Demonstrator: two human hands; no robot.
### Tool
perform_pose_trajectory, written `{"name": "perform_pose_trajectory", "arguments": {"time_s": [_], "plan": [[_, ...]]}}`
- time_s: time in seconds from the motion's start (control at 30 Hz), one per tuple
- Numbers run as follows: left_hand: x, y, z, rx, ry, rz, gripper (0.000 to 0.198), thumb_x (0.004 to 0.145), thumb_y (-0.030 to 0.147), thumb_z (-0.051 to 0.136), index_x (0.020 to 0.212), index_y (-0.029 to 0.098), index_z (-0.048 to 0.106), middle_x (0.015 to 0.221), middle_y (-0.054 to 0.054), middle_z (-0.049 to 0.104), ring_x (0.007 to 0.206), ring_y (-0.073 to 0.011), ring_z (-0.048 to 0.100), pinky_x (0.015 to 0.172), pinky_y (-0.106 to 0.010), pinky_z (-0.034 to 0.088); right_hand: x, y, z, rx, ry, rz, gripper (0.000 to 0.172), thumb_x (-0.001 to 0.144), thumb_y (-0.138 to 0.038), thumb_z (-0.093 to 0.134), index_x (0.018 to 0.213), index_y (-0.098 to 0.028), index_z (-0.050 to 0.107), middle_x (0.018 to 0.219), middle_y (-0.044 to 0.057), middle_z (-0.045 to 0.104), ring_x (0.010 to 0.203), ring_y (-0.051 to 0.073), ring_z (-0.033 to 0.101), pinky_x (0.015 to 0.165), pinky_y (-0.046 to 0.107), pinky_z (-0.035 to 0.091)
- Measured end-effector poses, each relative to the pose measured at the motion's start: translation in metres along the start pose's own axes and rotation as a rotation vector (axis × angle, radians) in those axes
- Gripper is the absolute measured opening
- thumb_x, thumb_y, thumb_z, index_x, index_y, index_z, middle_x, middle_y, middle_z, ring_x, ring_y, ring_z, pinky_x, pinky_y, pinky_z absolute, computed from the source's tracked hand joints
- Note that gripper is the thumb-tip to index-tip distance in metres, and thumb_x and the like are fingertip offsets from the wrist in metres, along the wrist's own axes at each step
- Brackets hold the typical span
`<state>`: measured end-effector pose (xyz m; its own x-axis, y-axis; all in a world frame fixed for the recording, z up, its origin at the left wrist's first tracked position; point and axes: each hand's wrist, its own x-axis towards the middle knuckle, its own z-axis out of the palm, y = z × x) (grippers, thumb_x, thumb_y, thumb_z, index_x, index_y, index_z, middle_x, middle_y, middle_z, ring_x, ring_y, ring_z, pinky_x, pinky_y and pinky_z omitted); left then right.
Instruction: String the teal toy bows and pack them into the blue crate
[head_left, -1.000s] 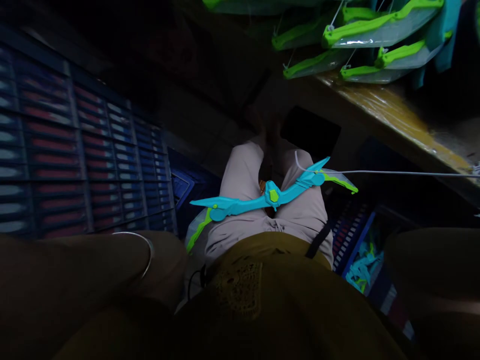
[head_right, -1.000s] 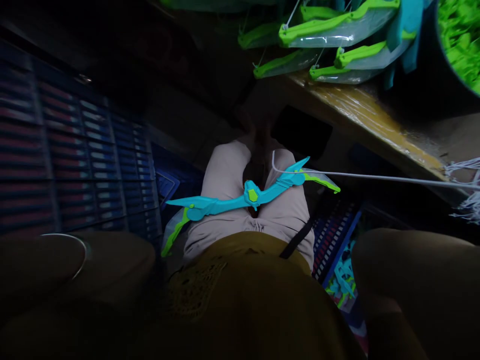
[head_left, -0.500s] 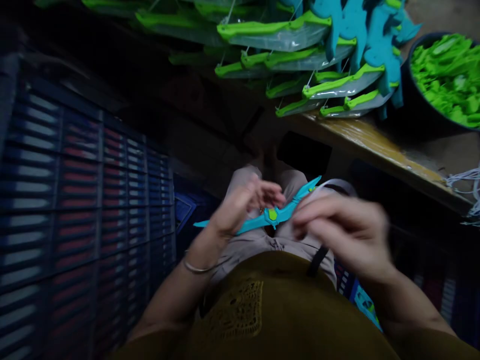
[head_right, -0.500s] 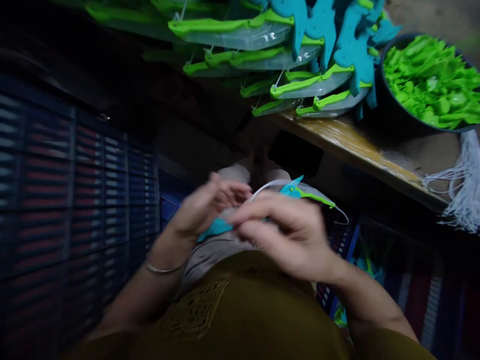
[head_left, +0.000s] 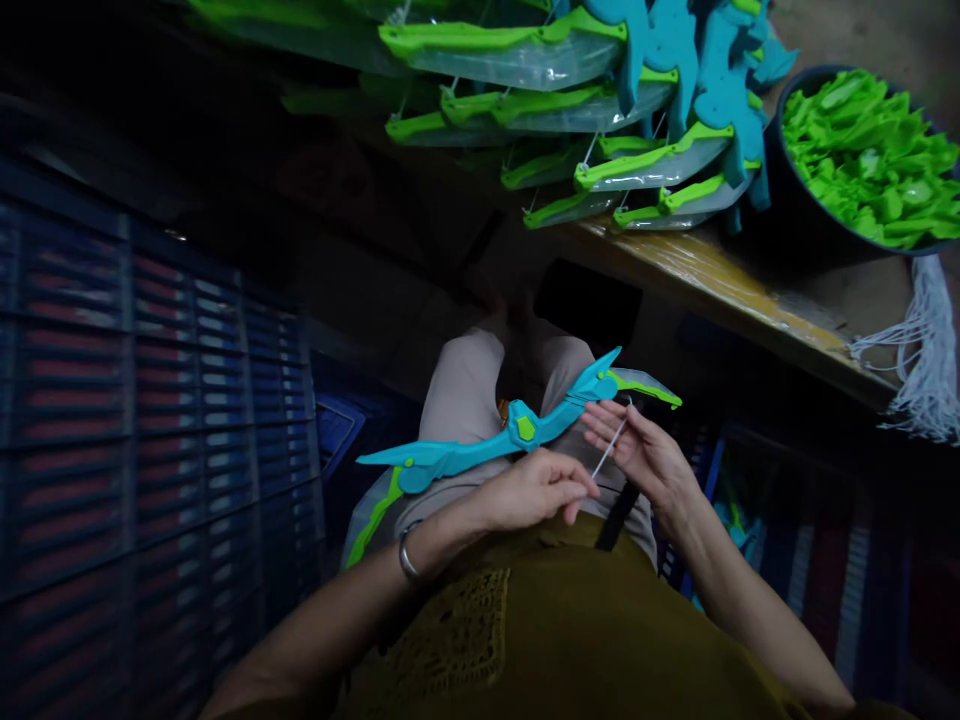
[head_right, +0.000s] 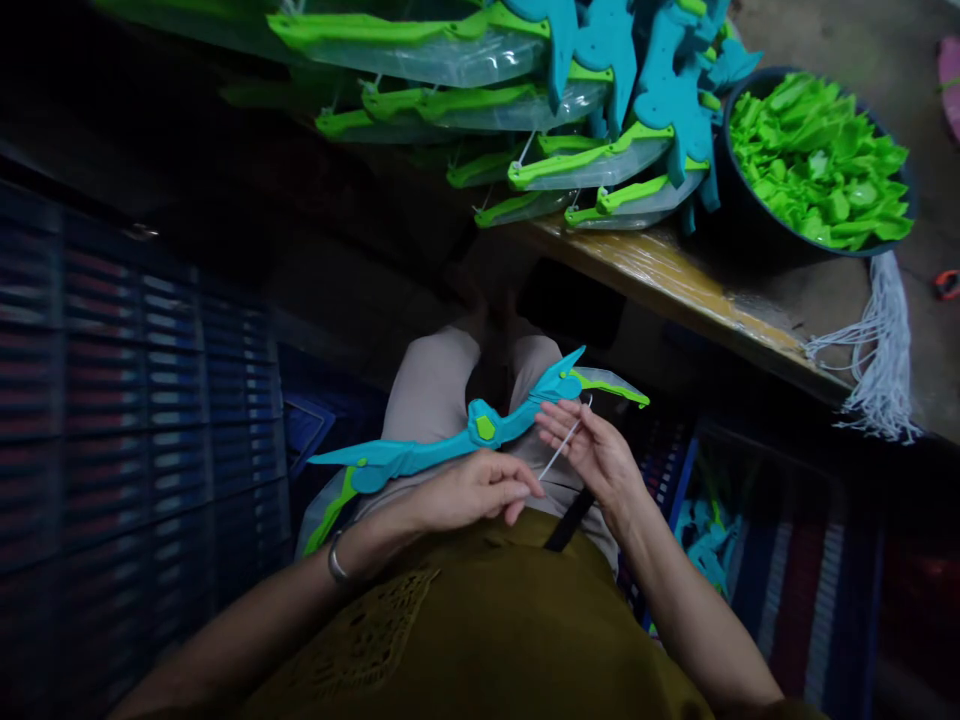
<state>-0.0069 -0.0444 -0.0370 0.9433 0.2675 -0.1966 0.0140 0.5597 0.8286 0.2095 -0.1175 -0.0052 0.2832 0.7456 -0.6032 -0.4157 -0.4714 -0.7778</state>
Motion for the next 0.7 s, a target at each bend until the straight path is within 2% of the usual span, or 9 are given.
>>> {"name": "perform_pose_trajectory", "arguments": {"time_s": [0.07,0.17,0.3,0.4,0.5,0.57,0.6,0.63,0.7], "plan": [[-0.003,-0.007,0.010,0.114,-0.045,-0.029,0.022,0.086,0.025,0.061,0.087,0.015,0.080,0.063,-0.003,0.068,0.056,-0.0141,0.050,0.056,-0.027,0.036,0.010,-0.007,-0.013,0.054,0.155,-0.104,0.038,0.083,-0.047,0.088,0.104,-0.020,0.072,0.095,0.007,0.073,0.085,0.020,0.071,0.078,0.035,0.063],[-0.007,-0.012,0.016,0.172,-0.052,-0.066,0.024,0.084,0.026,0.058,0.086,0.018,0.081,0.062,-0.003,0.068,0.057,-0.0165,0.051,0.056,-0.029,0.036,0.017,-0.015,-0.035,0.117,0.315,-0.249,0.036,0.082,-0.040,0.090,0.102,-0.018,0.069,0.076,-0.002,0.056,0.062,0.010,0.052,0.058,0.021,0.051],[-0.010,-0.013,0.018,0.181,-0.036,-0.085,0.026,0.082,0.028,0.056,0.086,0.021,0.081,0.063,-0.002,0.069,0.057,-0.0174,0.050,0.056,-0.030,0.036,0.018,-0.023,-0.055,0.067,0.414,-0.346,0.041,0.085,-0.047,0.089,0.101,-0.017,0.065,0.072,-0.005,0.044,0.057,0.007,0.042,0.049,0.018,0.040],[-0.010,-0.014,0.008,0.212,-0.017,-0.092,0.028,0.086,0.032,0.056,0.093,0.021,0.081,0.067,-0.002,0.072,0.060,-0.0189,0.056,0.059,-0.030,0.042,0.015,-0.024,-0.057,0.043,0.482,-0.407,0.052,0.078,-0.053,0.094,0.101,-0.017,0.064,0.071,-0.007,0.043,0.055,0.006,0.037,0.045,0.017,0.034],[0.003,-0.012,-0.030,0.363,0.245,0.046,0.034,0.091,0.041,0.059,0.109,0.021,0.080,0.096,-0.005,0.080,0.088,-0.0235,0.070,0.081,-0.032,0.053,0.009,-0.022,-0.051,0.008,0.518,-0.482,0.069,0.066,-0.061,0.098,0.109,-0.019,0.065,0.067,-0.009,0.044,0.051,0.004,0.033,0.041,0.015,0.026],[0.024,-0.009,-0.070,0.512,0.467,0.111,0.037,0.093,0.046,0.058,0.111,0.021,0.078,0.114,-0.008,0.079,0.109,-0.0261,0.068,0.097,-0.034,0.052,0.003,-0.022,-0.046,-0.055,0.510,-0.510,0.075,0.067,-0.066,0.096,0.119,-0.021,0.064,0.064,-0.010,0.043,0.048,0.005,0.031,0.040,0.014,0.022],[0.037,-0.008,-0.089,0.567,0.520,0.073,0.037,0.092,0.047,0.057,0.106,0.020,0.077,0.113,-0.009,0.078,0.112,-0.0268,0.067,0.099,-0.034,0.051,-0.001,-0.023,-0.044,-0.089,0.500,-0.516,0.076,0.070,-0.068,0.093,0.122,-0.022,0.063,0.062,-0.011,0.043,0.046,0.005,0.030,0.039,0.014,0.021],[0.051,-0.008,-0.107,0.596,0.518,-0.013,0.036,0.090,0.049,0.058,0.097,0.019,0.077,0.105,-0.010,0.078,0.108,-0.0273,0.066,0.097,-0.035,0.051,-0.005,-0.026,-0.043,-0.117,0.489,-0.521,0.075,0.073,-0.071,0.090,0.124,-0.023,0.063,0.060,-0.011,0.042,0.045,0.006,0.029,0.039,0.014,0.020],[0.077,-0.011,-0.132,0.610,0.405,-0.210,0.040,0.085,0.055,0.063,0.077,0.017,0.073,0.084,-0.012,0.075,0.091,-0.0274,0.067,0.086,-0.035,0.053,-0.015,-0.032,-0.042,-0.150,0.468,-0.534,0.070,0.078,-0.073,0.086,0.120,-0.022,0.065,0.057,-0.011,0.040,0.044,0.006,0.027,0.038,0.015,0.019]]}}
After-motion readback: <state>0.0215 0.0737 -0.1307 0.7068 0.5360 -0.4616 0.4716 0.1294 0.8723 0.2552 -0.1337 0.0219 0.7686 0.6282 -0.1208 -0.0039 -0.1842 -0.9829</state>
